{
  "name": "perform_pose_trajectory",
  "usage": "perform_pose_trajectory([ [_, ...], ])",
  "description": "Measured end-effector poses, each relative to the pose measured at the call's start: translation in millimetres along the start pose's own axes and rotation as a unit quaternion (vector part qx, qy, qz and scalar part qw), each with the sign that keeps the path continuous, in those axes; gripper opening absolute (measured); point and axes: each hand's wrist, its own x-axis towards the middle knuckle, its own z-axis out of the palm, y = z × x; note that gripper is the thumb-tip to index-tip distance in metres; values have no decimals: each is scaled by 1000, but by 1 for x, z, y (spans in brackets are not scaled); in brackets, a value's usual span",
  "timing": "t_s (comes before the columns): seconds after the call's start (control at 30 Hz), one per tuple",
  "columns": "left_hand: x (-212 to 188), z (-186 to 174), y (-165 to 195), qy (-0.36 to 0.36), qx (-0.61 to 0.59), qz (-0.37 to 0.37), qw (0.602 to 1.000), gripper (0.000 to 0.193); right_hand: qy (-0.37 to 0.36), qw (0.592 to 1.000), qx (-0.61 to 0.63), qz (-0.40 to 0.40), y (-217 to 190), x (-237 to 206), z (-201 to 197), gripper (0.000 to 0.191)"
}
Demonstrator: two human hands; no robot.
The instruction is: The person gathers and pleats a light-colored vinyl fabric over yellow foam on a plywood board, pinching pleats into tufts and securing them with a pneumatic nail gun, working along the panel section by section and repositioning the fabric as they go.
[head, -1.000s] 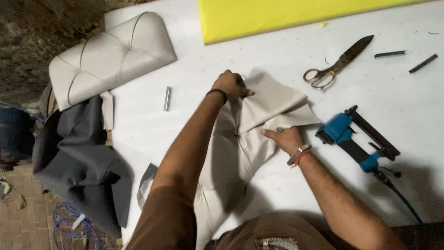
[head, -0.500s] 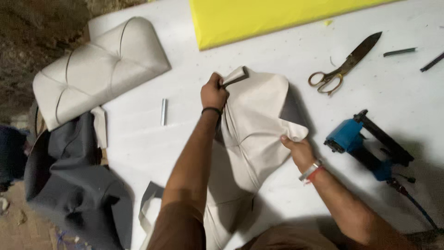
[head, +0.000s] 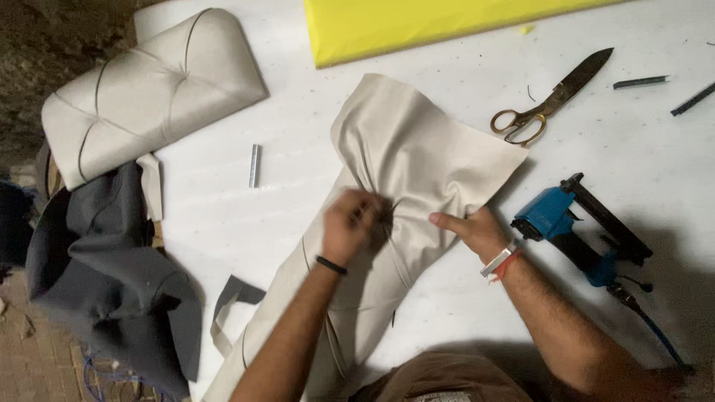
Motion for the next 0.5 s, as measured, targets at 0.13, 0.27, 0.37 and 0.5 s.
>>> perform_pose_trajectory([
  [0.13,-31,21,-6,-2,81,52,995,16,-15,975,-220,28,-21,6,17,54],
  [0.27,-29,25,-8,10,162,102,982,24,-52,994,-100,7,-12,23,27,55],
  [0.37,-28,24,-7,16,182,124,975,22,-74,996,39,33,3,32,24,47],
  [0.5,-28,26,-5,24,196,138,971,20,-78,985,153,-10,20,39,22,43],
])
